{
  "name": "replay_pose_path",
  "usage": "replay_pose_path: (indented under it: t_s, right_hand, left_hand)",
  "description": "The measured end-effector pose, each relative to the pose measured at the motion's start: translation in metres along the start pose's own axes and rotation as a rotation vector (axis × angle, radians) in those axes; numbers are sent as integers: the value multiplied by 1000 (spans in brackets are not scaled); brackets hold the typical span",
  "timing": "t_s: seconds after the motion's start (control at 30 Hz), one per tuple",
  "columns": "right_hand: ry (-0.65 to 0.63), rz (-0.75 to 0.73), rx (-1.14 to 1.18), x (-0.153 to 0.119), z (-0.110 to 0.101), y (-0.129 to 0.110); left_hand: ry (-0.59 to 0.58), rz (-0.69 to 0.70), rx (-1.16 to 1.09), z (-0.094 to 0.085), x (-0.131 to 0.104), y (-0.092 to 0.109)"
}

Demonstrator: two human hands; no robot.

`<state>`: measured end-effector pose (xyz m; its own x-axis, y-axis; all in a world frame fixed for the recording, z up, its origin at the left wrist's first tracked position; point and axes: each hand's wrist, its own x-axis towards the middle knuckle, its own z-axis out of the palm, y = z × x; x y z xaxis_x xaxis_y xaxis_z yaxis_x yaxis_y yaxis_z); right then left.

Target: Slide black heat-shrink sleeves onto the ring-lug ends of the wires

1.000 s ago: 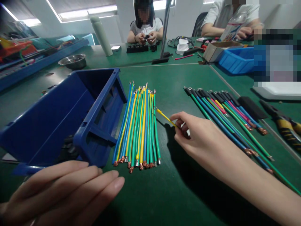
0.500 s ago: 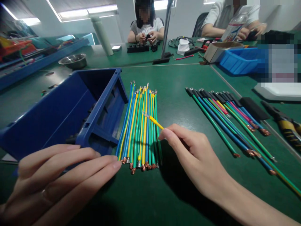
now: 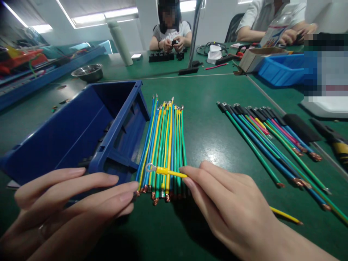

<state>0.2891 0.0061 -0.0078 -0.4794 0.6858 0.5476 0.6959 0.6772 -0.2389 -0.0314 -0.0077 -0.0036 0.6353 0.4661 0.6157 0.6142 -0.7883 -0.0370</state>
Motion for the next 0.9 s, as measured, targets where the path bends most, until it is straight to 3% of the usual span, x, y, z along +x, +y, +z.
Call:
replay_pose_path:
  t_s: [0.07,0.23,0.47,0.63,0.73,0.9]
  right_hand:
    - [-5,-11,-15,-4,-1,-1]
    - [17,-19,31,-17,3,-5]
    - [47,41,51,-35,9,-6]
    - [62,-28,-7,-27,0,-7]
    - [-1,-130,-31,-20,-8,-5]
    - [-5,-145,-100,-16,-11,-7]
  left_hand:
    - [29,8,-32,-4,6,-1]
    - [-29,-78,-98,-9,20,1]
    - [53,-172,-187,-9,32,9]
    - [-30,-90,-150,-16,34,1]
    - [-35,-70,-147,-18,34,-3]
    - [24,-125,-151,-6,30,7]
